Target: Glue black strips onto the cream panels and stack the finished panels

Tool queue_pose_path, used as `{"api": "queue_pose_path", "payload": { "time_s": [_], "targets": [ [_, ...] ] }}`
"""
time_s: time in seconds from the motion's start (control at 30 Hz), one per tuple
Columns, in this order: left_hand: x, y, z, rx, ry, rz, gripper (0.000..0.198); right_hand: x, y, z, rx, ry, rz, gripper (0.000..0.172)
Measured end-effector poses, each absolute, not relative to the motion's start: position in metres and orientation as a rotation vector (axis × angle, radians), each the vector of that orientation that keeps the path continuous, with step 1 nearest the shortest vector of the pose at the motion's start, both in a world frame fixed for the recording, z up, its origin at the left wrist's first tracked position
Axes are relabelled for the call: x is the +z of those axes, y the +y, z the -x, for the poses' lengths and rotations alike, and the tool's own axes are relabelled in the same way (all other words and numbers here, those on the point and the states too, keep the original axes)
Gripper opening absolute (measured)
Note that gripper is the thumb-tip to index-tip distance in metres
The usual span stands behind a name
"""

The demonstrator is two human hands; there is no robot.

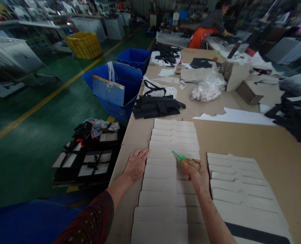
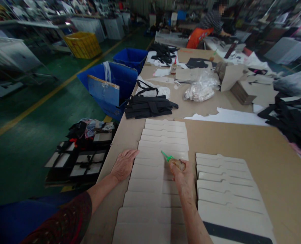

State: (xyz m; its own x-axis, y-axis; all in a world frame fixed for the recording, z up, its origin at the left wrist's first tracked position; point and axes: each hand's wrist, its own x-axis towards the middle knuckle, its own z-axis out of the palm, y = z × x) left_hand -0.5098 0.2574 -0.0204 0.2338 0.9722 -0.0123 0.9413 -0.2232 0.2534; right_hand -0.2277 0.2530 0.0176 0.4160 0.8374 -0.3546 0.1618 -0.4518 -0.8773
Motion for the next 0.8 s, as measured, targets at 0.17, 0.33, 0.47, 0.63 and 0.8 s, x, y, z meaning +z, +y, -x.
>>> {"api": "queue_pose_path", "payload": {
  "time_s": [0.17,0.33,0.47,0.63,0.8],
  "targets": [
    [-0.02,0.257,0.509,0.204,1.817,-2.288,0.056,0.018,0.253,0.237,1.103,-0.921,1.854,0.051],
    [-0.019,0.257,0.509,0.194,1.815,-2.286,0.052,0.02,0.252,0.249,1.118,-0.928,1.876,0.053],
    [-0.02,0.257,0.509,0.2,1.813,-2.284,0.05,0.021,0.254,0.262,1.161,-0.923,1.884,0.052],
    [-0.022,0.257,0.509,0.203,1.81,-2.279,0.05,0.023,0.258,0.28,1.196,-0.915,1.883,0.048],
    [-0.023,0.257,0.509,0.211,1.813,-2.275,0.048,0.021,0.259,0.299,1.236,-0.928,1.828,0.046]
  ]
}}
